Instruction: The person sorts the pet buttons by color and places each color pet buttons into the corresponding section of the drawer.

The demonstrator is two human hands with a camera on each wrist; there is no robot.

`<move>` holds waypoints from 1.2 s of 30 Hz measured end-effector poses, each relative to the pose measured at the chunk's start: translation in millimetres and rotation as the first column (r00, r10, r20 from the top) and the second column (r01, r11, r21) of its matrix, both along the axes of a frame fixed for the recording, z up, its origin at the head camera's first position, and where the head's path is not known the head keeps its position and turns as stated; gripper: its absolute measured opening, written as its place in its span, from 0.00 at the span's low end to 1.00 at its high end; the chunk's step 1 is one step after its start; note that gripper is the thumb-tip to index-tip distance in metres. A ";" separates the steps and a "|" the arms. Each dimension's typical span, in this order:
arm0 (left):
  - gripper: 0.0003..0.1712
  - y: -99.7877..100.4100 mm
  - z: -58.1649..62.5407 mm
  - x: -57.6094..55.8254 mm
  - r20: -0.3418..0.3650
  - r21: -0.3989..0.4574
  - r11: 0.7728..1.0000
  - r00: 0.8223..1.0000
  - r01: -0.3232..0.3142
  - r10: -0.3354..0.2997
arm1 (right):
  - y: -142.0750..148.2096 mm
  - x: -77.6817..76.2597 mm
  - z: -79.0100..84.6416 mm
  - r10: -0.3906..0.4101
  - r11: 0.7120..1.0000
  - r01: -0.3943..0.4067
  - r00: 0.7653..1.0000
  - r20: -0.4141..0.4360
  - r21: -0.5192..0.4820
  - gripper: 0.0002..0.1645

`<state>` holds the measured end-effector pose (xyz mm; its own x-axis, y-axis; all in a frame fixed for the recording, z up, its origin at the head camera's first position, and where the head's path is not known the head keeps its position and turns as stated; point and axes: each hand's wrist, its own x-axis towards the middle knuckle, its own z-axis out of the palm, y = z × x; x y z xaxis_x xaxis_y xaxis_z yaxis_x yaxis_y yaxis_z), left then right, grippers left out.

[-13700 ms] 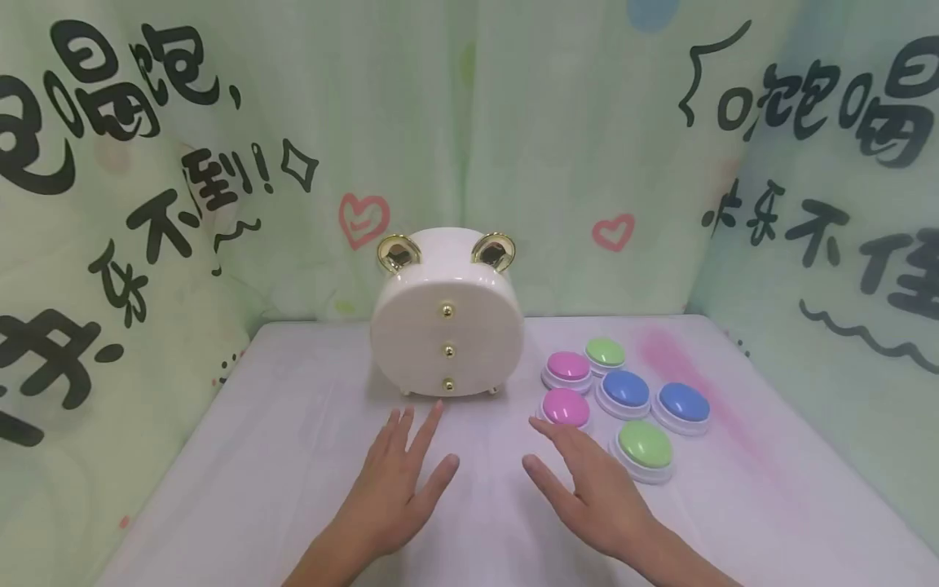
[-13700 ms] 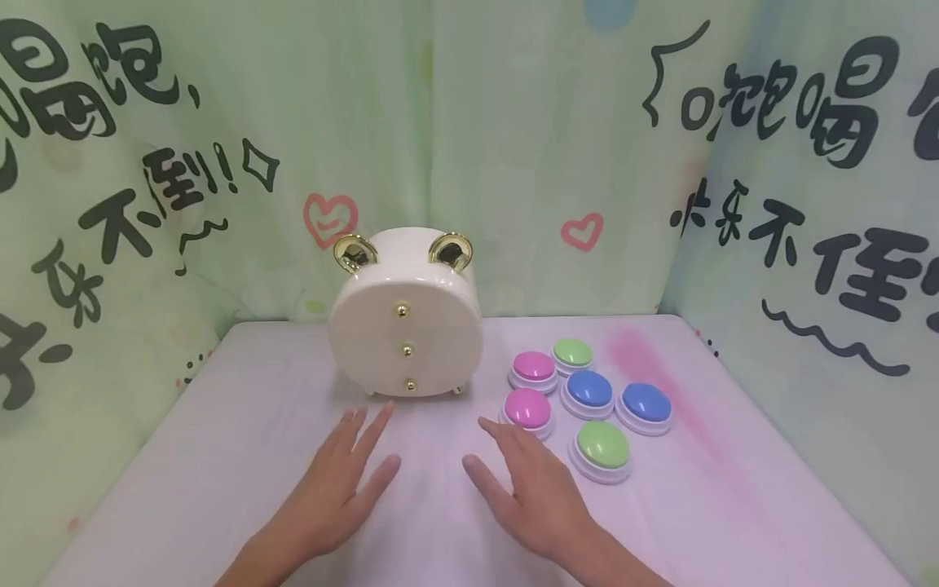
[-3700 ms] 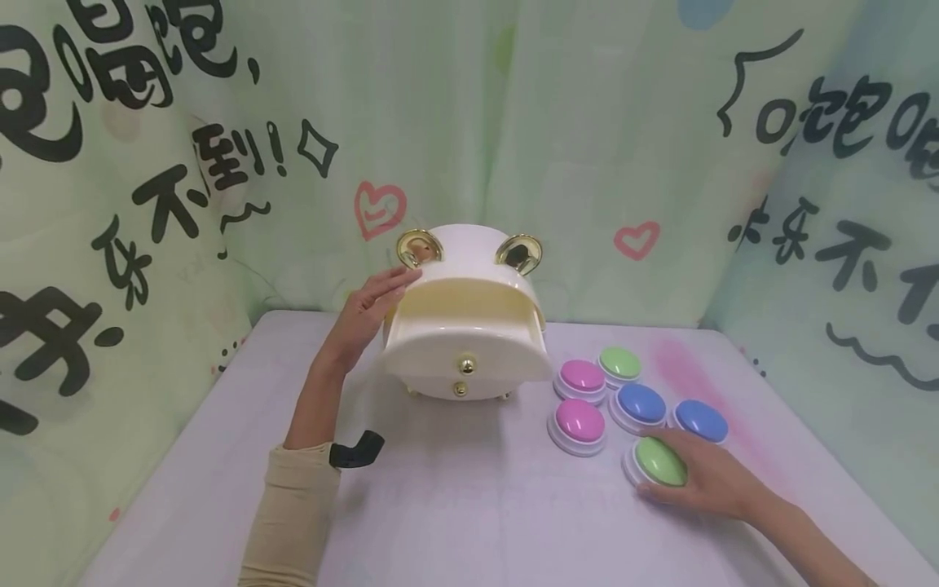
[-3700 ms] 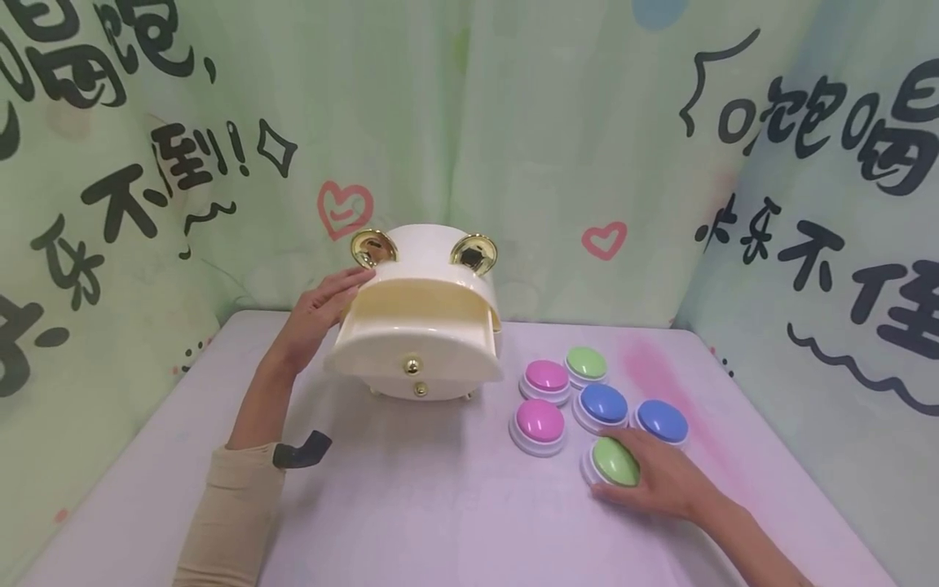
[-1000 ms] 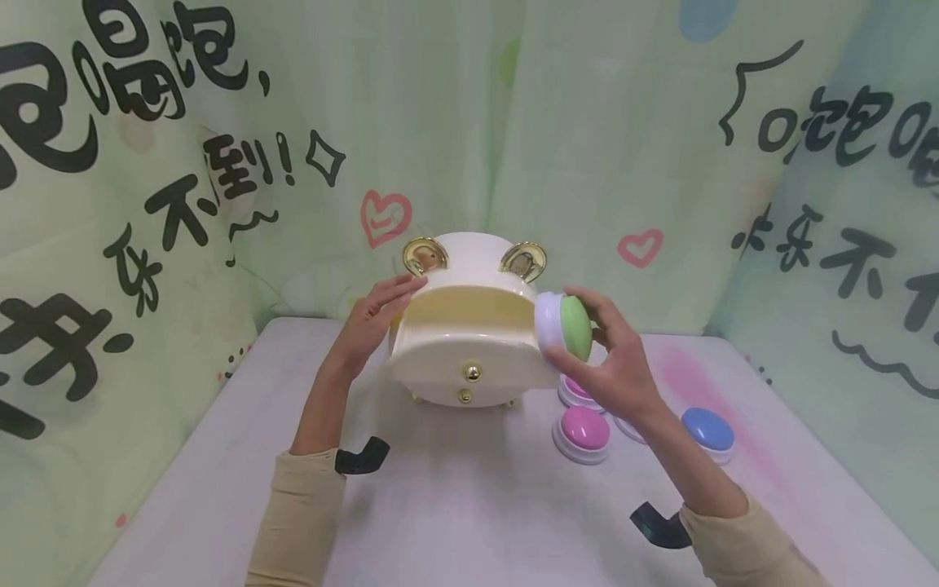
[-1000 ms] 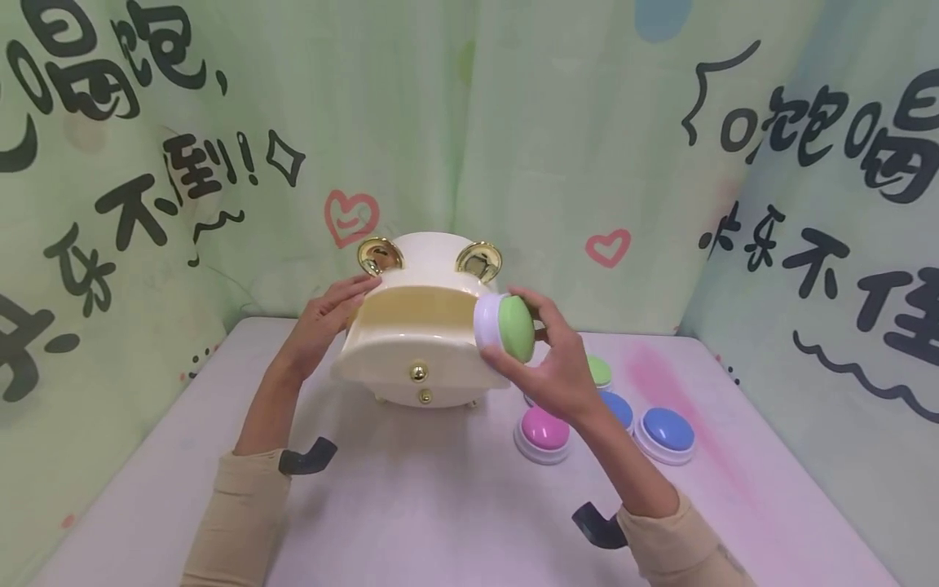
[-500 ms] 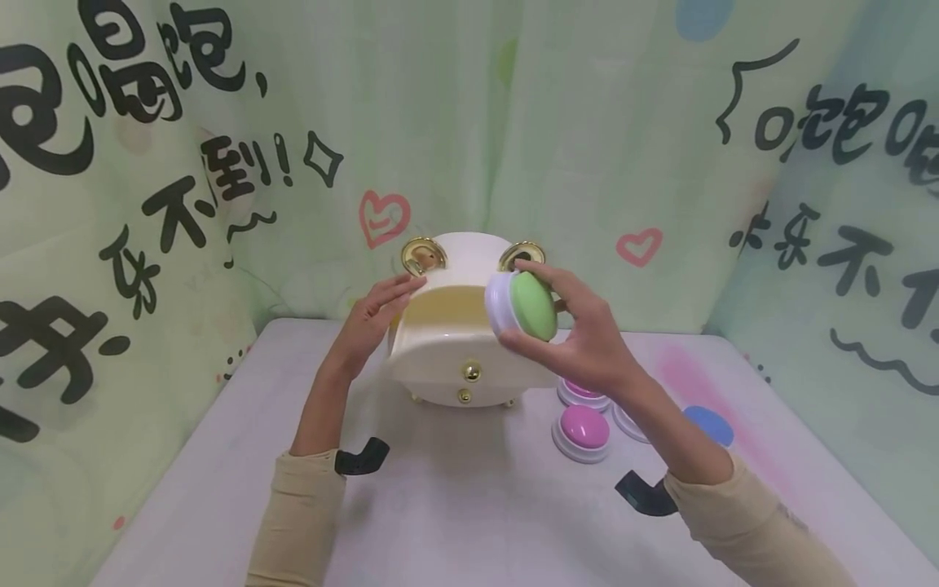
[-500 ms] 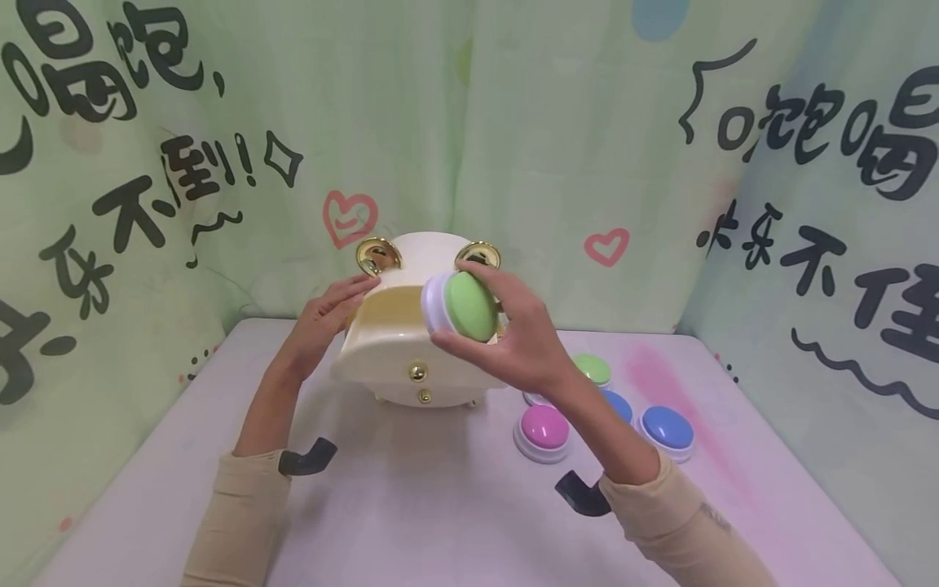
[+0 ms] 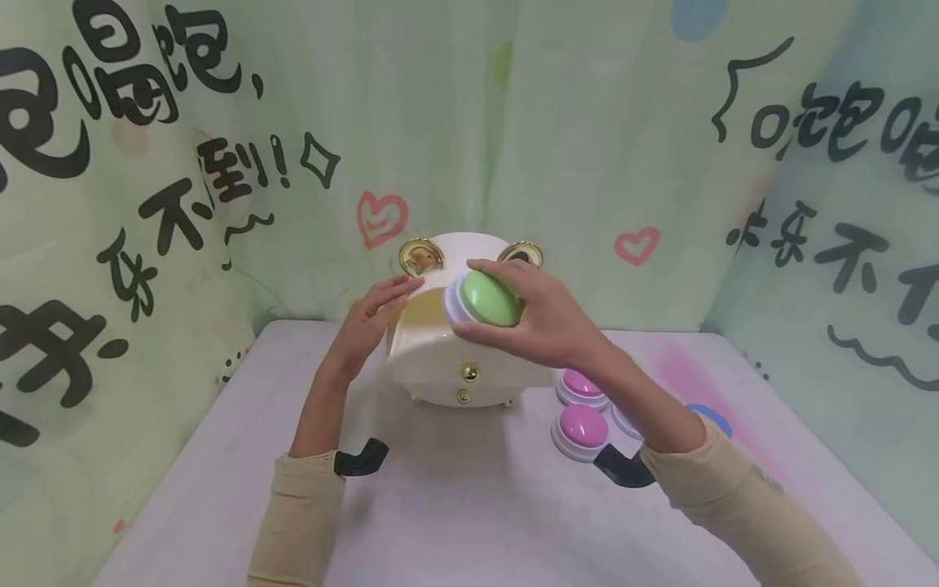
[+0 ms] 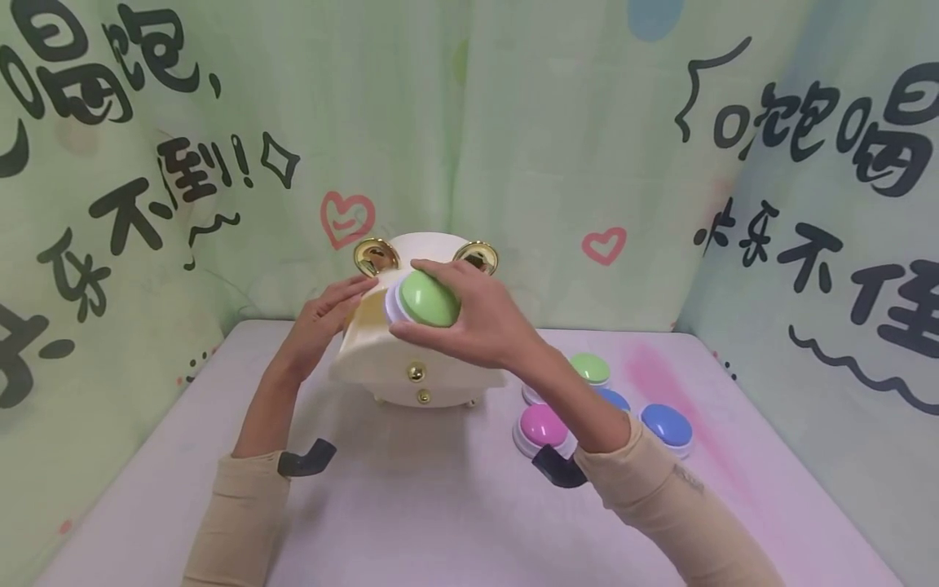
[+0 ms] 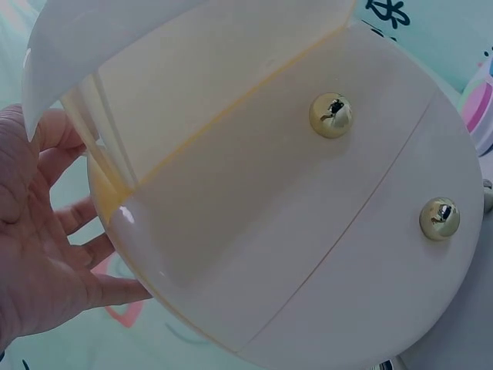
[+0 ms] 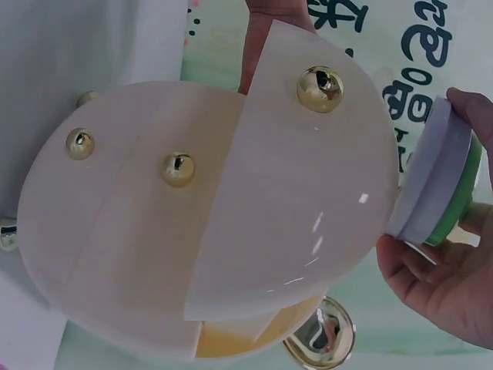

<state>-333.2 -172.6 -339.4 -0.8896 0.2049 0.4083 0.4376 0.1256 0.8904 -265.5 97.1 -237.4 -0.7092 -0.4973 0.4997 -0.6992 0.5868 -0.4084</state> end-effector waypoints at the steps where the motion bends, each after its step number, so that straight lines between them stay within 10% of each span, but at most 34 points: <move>1: 0.23 0.1 0.2 -0.1 0.000 -0.002 1.000 1.000 -0.001 0.001 | -1.6 -1.0 1.9 -0.001 1.000 0.001 1.000 0.006 0.021 0.47; 13: 0.22 -1.5 1.6 -1.5 -0.002 -0.001 1.000 1.000 -0.007 0.007 | -26.7 -9.7 26.8 -0.029 0.982 -0.007 0.982 0.186 0.189 0.40; 36: 0.23 0.6 -0.2 0.1 0.010 -0.011 1.000 1.000 0.000 0.000 | -54.9 -29.0 26.2 -0.070 0.937 -0.012 0.973 0.219 0.350 0.40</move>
